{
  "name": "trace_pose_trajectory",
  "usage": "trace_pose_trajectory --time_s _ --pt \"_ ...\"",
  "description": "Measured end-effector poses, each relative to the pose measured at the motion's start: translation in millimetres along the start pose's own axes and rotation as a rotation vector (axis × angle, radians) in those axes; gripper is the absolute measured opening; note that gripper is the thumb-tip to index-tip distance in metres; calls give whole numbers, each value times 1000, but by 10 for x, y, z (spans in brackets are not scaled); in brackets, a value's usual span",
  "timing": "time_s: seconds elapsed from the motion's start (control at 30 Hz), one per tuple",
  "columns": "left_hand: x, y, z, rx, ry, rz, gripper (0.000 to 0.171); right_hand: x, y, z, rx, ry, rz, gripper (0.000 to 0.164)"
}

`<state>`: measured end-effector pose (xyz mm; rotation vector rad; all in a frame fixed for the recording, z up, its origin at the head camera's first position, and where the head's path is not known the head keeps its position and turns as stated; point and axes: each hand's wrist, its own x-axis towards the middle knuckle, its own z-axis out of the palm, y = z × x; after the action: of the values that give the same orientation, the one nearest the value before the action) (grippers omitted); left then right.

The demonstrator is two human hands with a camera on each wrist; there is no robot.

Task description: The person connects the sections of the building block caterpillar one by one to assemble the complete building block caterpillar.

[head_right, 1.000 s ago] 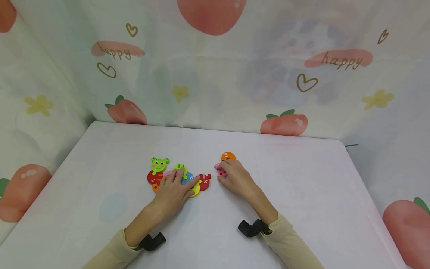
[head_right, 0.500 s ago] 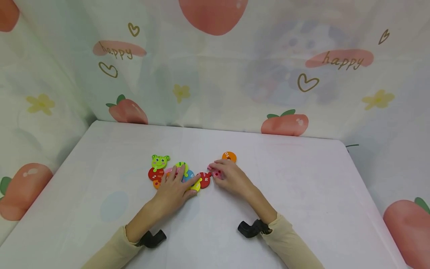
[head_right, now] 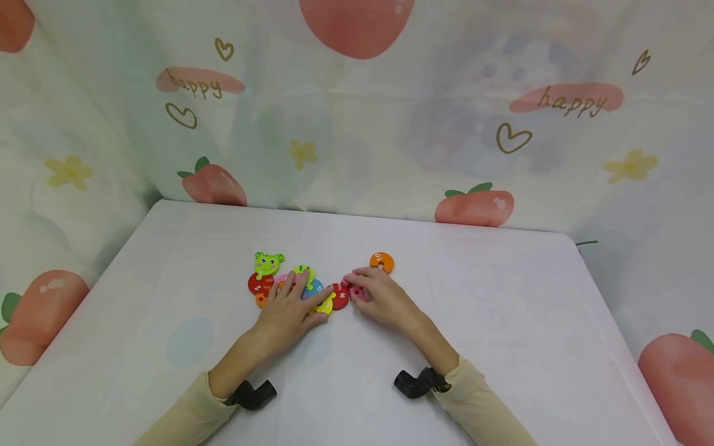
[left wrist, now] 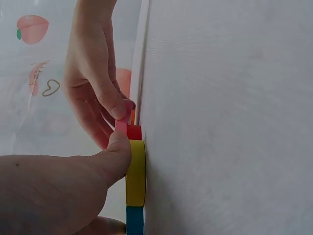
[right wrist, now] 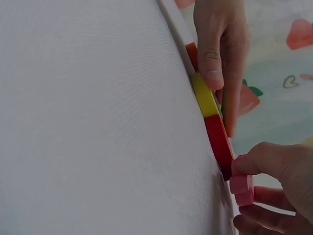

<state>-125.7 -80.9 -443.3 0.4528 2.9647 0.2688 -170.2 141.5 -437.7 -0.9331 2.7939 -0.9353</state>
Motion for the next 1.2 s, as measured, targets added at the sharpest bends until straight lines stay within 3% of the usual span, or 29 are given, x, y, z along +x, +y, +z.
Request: trace_pose_trajectory --time_s 0.3,0.6,0.9,1.2 --pt "-2 -2 -1 11 11 10 58 6 11 50 -31 12 -9 44" --pt "3 -2 -4 15 20 8 59 2 -9 83 -150 -27 -36 47" --pt "-8 4 0 2 17 7 58 12 49 -133 -120 33 45 60" --pt "-6 4 -8 7 16 3 58 23 231 -233 -78 47 103 60"
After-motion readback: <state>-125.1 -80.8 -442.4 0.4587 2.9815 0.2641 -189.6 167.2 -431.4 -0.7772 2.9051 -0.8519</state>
